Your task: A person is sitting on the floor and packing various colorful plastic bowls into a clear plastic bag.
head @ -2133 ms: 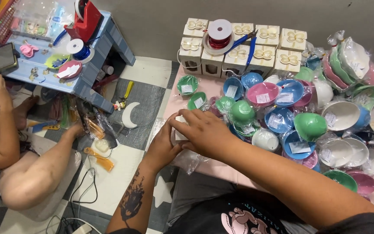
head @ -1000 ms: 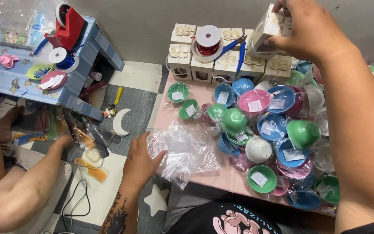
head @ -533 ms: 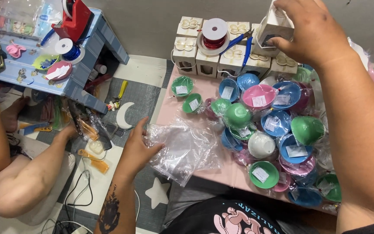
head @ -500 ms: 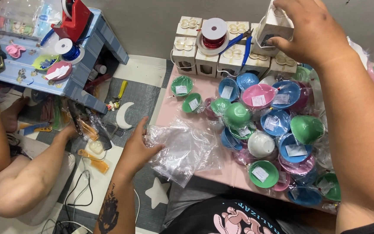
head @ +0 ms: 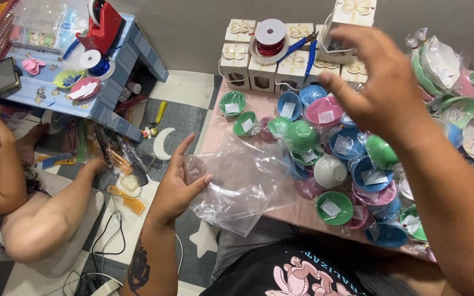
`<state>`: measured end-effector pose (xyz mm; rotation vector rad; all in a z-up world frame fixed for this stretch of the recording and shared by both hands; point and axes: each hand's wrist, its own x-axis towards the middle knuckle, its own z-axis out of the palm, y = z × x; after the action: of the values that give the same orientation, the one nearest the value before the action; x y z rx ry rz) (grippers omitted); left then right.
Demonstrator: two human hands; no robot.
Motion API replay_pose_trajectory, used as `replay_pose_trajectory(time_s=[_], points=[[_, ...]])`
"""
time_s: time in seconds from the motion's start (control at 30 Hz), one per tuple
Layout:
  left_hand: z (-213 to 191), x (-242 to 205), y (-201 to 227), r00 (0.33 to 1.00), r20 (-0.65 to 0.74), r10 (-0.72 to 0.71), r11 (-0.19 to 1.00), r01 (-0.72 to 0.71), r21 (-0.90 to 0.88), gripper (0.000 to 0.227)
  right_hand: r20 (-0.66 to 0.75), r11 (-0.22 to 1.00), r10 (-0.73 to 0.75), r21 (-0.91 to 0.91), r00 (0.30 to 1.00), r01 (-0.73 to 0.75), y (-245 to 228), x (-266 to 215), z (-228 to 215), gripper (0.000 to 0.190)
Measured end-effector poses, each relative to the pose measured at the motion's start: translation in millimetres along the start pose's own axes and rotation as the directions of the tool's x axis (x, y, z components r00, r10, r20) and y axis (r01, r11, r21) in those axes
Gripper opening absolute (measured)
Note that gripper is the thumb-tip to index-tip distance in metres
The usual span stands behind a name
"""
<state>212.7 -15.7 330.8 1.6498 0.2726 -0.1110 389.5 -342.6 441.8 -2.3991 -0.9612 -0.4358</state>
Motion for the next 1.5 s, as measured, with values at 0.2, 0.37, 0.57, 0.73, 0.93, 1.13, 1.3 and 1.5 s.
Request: replay_pose_trajectory(time_s=[0.2, 0.37, 0.57, 0.73, 0.93, 1.13, 1.3, 1.5], points=[[12.0, -7.9, 10.7, 0.968, 0.015, 0.249, 0.948, -0.241, -0.209, 0.093, 0.535, 0.905, 0.277, 0.135, 0.798, -0.404, -62.8, -42.5, 4.5, 0.106], [37.0, -0.5, 21.2, 0.950, -0.001, 0.311, 0.914, -0.299, -0.275, 0.092, 0.577, 0.755, 0.237, 0.397, 0.782, -0.522, -48.2, -71.2, 9.3, 0.111], [90.2, 15.1, 6.8, 0.978, -0.076, 0.192, 0.848, -0.205, -0.489, 0.104, 0.367, 0.664, 0.558, 0.341, 0.745, -0.665, -58.1, -86.6, -0.9, 0.103], [115.0, 31.8, -23.2, 0.973, 0.179, 0.146, 0.580, 0.062, -0.812, 0.084, 0.095, 0.689, 0.650, 0.346, 0.754, -0.637, -30.1, -104.6, 1.3, 0.067], [135.2, 26.5, -17.7, 0.913, 0.364, 0.186, 0.653, 0.162, -0.740, 0.061, 0.024, 0.801, 0.560, 0.243, 0.828, -0.548, -8.1, -129.6, 4.3, 0.029], [145.3, 33.0, -21.6, 0.951, 0.304, 0.055, 0.672, 0.190, -0.716, 0.057, -0.142, 0.865, 0.440, 0.331, 0.887, -0.377, -4.1, -134.4, -0.3, 0.025], [144.7, 32.4, -28.8, 0.964, 0.261, 0.053, 0.749, 0.135, -0.648, 0.051, -0.005, 0.692, 0.619, 0.477, 0.785, -0.542, -15.2, -128.6, -0.7, 0.019], [121.3, 37.4, -61.8, 0.987, 0.163, 0.001, 0.759, 0.106, -0.642, 0.036, -0.010, 0.720, 0.586, 0.465, 0.810, -0.515, -16.1, -127.9, -3.3, 0.013]])
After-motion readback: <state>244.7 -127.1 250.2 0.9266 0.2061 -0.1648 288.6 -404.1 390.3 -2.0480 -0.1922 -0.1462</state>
